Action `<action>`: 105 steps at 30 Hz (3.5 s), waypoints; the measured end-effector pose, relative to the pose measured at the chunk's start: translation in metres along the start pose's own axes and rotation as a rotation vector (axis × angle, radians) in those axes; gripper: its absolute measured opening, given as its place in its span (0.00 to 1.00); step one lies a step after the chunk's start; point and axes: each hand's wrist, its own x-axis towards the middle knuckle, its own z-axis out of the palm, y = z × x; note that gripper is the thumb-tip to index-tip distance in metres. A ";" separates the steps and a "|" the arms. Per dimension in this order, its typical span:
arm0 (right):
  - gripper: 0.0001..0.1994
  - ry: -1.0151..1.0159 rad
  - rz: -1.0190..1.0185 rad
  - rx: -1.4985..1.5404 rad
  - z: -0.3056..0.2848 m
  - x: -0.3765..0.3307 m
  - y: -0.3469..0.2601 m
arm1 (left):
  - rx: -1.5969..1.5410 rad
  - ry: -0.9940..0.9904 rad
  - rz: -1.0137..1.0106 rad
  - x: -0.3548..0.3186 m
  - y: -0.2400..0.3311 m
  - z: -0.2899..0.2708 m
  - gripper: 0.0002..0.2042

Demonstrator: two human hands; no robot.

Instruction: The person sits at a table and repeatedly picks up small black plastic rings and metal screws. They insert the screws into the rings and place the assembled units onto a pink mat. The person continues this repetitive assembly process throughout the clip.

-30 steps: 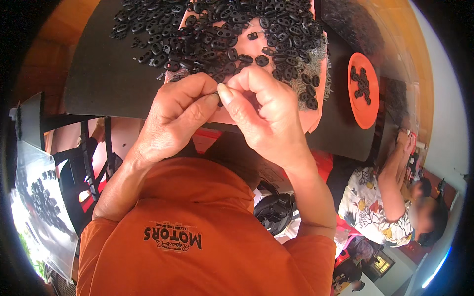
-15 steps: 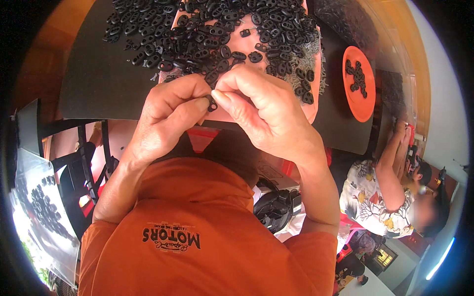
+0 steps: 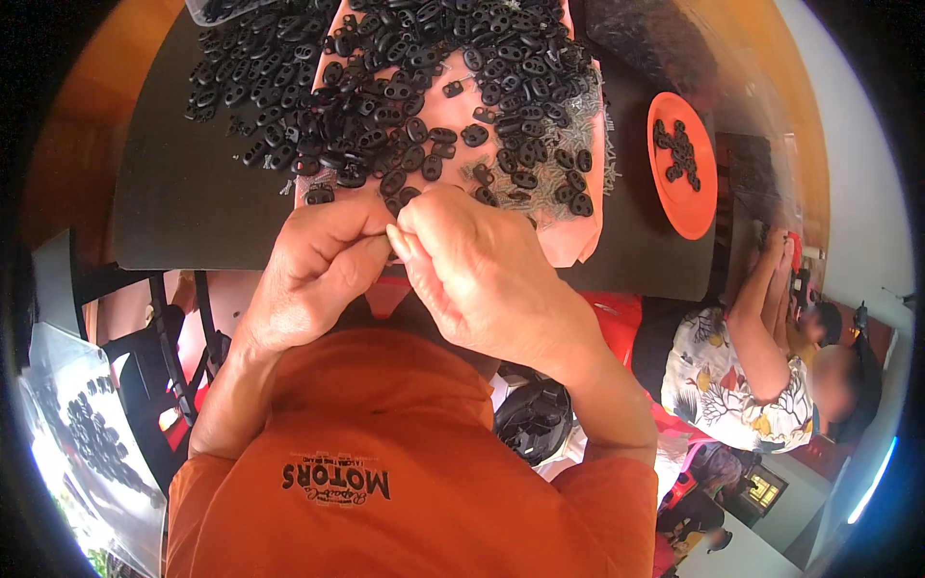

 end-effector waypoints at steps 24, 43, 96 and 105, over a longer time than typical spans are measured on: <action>0.03 -0.057 0.206 0.332 -0.006 -0.005 0.002 | 0.027 -0.001 0.086 0.002 0.001 -0.001 0.03; 0.05 -0.214 0.123 -0.391 -0.040 0.058 0.084 | 0.107 0.066 0.121 0.003 0.000 0.002 0.05; 0.16 -0.237 0.172 0.414 -0.034 0.021 0.029 | -0.167 -0.015 -0.270 0.008 0.015 -0.004 0.07; 0.11 -0.278 0.247 0.398 -0.042 0.020 0.025 | -0.140 -0.026 -0.287 0.009 0.018 -0.006 0.07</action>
